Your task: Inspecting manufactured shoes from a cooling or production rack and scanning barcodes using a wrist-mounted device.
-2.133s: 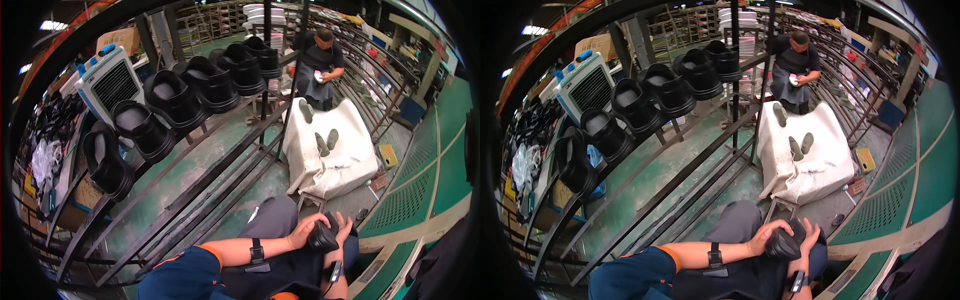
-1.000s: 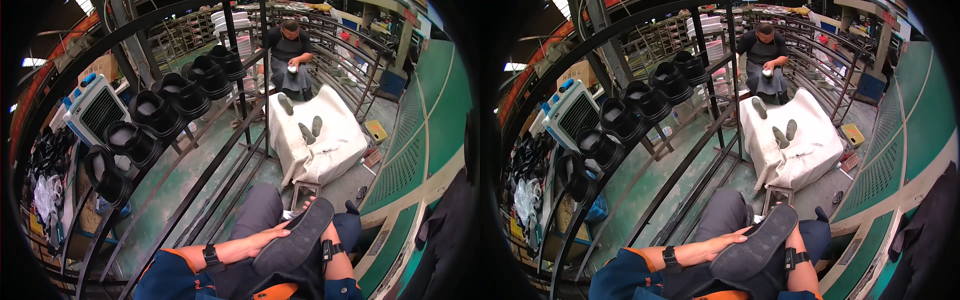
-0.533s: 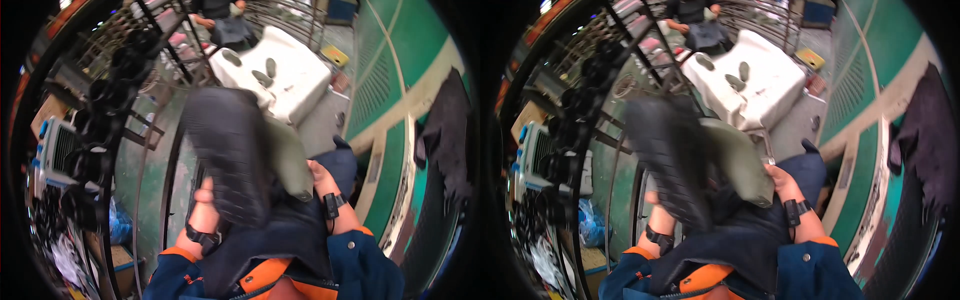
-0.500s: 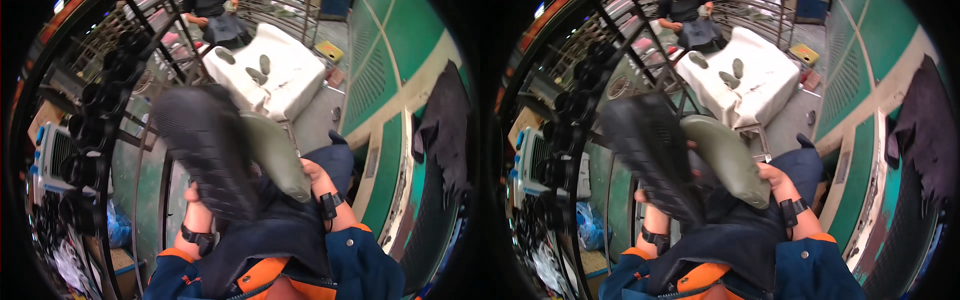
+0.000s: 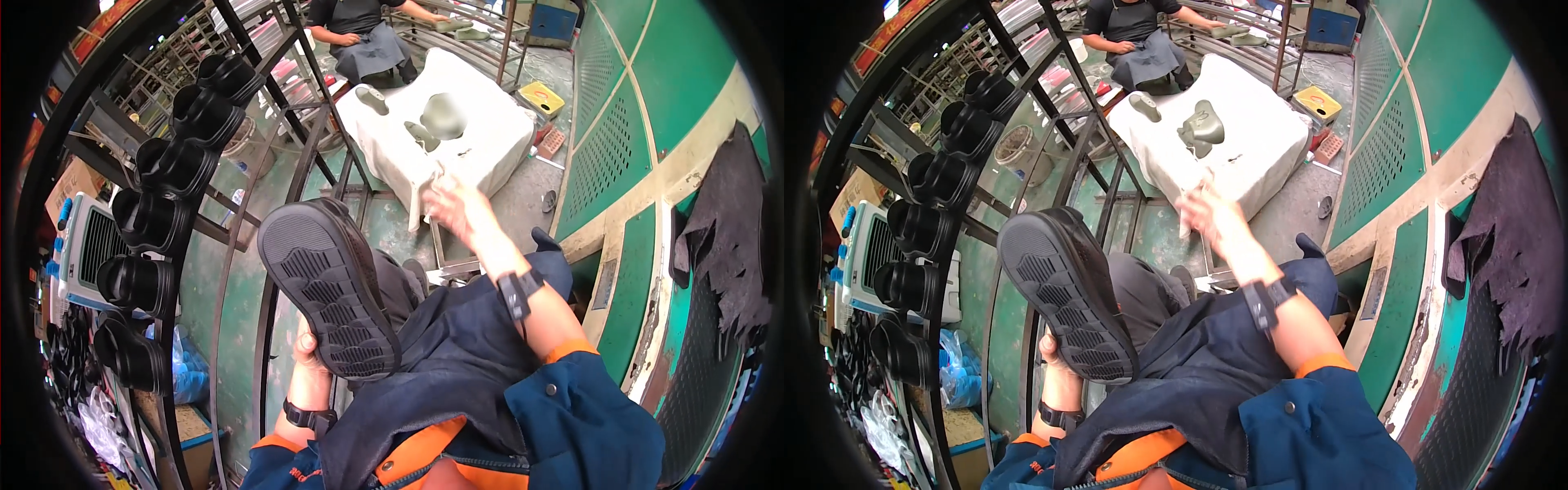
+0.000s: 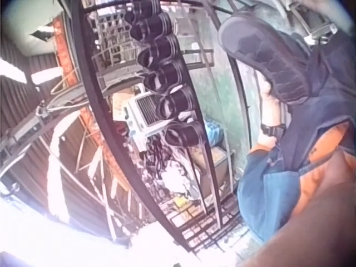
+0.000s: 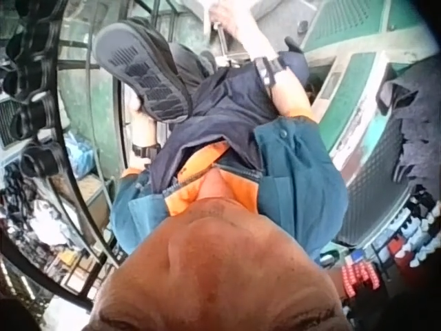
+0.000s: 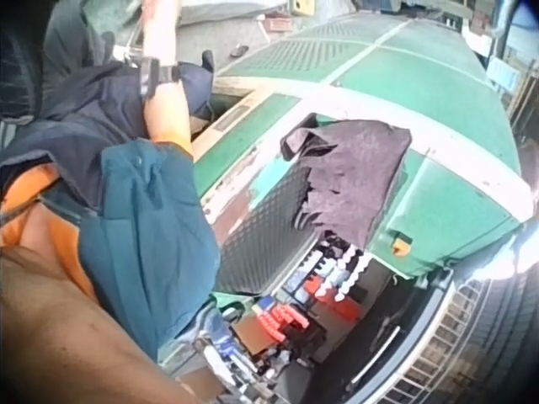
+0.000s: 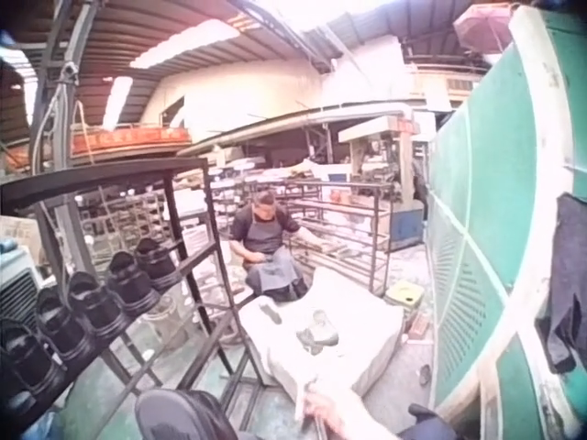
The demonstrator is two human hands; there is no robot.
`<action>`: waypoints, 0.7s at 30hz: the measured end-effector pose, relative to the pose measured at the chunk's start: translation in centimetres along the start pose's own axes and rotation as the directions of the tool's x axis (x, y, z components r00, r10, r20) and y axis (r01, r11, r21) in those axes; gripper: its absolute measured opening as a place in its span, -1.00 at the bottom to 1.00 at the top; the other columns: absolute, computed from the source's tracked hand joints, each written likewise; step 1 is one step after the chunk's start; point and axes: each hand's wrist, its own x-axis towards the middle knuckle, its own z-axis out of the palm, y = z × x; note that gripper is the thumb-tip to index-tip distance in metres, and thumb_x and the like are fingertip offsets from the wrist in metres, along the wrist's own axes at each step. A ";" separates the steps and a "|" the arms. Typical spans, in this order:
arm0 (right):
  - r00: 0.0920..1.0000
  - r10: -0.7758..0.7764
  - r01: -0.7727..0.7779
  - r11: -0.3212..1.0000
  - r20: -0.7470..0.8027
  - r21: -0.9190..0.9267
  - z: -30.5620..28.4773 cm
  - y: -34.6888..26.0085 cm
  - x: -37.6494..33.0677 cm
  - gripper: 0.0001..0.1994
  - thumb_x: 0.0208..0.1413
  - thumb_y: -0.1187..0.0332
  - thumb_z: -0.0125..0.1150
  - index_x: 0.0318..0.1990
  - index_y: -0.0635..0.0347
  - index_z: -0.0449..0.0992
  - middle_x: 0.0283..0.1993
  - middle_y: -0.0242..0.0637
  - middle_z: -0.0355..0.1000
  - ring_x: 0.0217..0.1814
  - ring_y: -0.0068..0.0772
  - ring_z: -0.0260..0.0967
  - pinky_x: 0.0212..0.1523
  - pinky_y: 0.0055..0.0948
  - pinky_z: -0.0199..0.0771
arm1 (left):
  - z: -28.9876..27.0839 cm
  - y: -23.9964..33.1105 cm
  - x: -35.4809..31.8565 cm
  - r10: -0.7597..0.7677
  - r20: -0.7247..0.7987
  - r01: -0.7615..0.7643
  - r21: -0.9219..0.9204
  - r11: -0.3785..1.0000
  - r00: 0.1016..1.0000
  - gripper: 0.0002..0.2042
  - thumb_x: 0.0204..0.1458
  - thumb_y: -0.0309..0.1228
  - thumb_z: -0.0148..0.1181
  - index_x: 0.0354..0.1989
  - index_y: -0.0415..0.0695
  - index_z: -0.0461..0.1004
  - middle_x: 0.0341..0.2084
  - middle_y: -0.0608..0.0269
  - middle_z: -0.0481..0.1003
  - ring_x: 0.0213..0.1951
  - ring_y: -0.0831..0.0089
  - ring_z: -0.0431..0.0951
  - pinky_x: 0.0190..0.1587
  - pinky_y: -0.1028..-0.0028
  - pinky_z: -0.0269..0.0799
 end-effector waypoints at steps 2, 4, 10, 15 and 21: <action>0.971 0.215 -0.184 0.951 0.103 -0.249 0.2 1.2 -3.9 -0.47 0.37 0.20 0.10 0.37 0.29 0.22 0.13 -0.02 0.48 0.09 -0.14 0.56 -0.07 -0.25 0.66 | 1.6 0.6 -0.2 0.036 -0.019 -0.035 0.053 0.998 0.999 0.11 -0.34 -0.16 0.57 0.43 -0.28 0.05 0.24 -0.06 0.36 0.19 0.02 0.47 0.26 0.08 0.44; 0.893 0.394 -0.312 0.890 0.218 -0.332 -0.4 1.5 -6.7 -0.52 0.40 0.18 0.05 0.33 0.30 0.31 0.07 -0.01 0.53 0.03 -0.12 0.59 -0.09 -0.23 0.68 | 2.6 0.8 0.7 0.047 0.003 -0.047 0.144 0.988 0.999 0.17 -0.37 -0.15 0.60 0.45 -0.28 0.00 0.30 -0.06 0.30 0.27 0.00 0.38 0.32 0.09 0.35; 0.617 0.627 -0.485 0.779 0.475 -0.397 1.0 -0.2 -11.1 -0.32 0.46 -0.14 -0.28 0.42 0.28 0.19 0.23 0.11 0.43 0.19 0.07 0.51 0.00 -0.08 0.66 | 4.6 1.5 4.4 0.348 0.387 -0.520 0.633 0.574 0.854 0.12 -0.30 -0.09 0.61 0.48 -0.05 0.06 0.40 -0.09 0.16 0.40 0.00 0.23 0.42 0.07 0.13; 0.622 0.385 -0.579 0.812 0.682 0.069 4.8 -2.5 -13.2 -0.23 0.33 -0.03 -0.02 0.52 0.26 -0.03 0.49 0.15 0.12 0.40 0.18 0.29 0.27 0.05 0.47 | 11.2 3.2 8.2 -0.003 0.834 -0.817 0.540 -0.201 0.552 -0.53 -0.12 -0.08 0.42 -0.13 -0.18 0.56 0.11 -0.11 0.43 0.17 -0.13 0.43 0.15 0.00 0.34; 0.942 0.131 -0.013 0.934 0.308 -0.356 4.1 0.7 -14.3 -0.16 0.14 0.31 0.12 0.53 0.37 -0.10 0.48 -0.02 0.12 0.49 -0.14 0.17 0.47 -0.27 0.13 | 9.3 -3.3 5.6 -0.170 0.604 -0.587 0.797 0.141 0.779 -0.60 0.05 -0.06 0.33 -0.37 -0.21 0.46 -0.51 -0.01 0.48 -0.33 -0.06 0.52 -0.09 0.14 0.40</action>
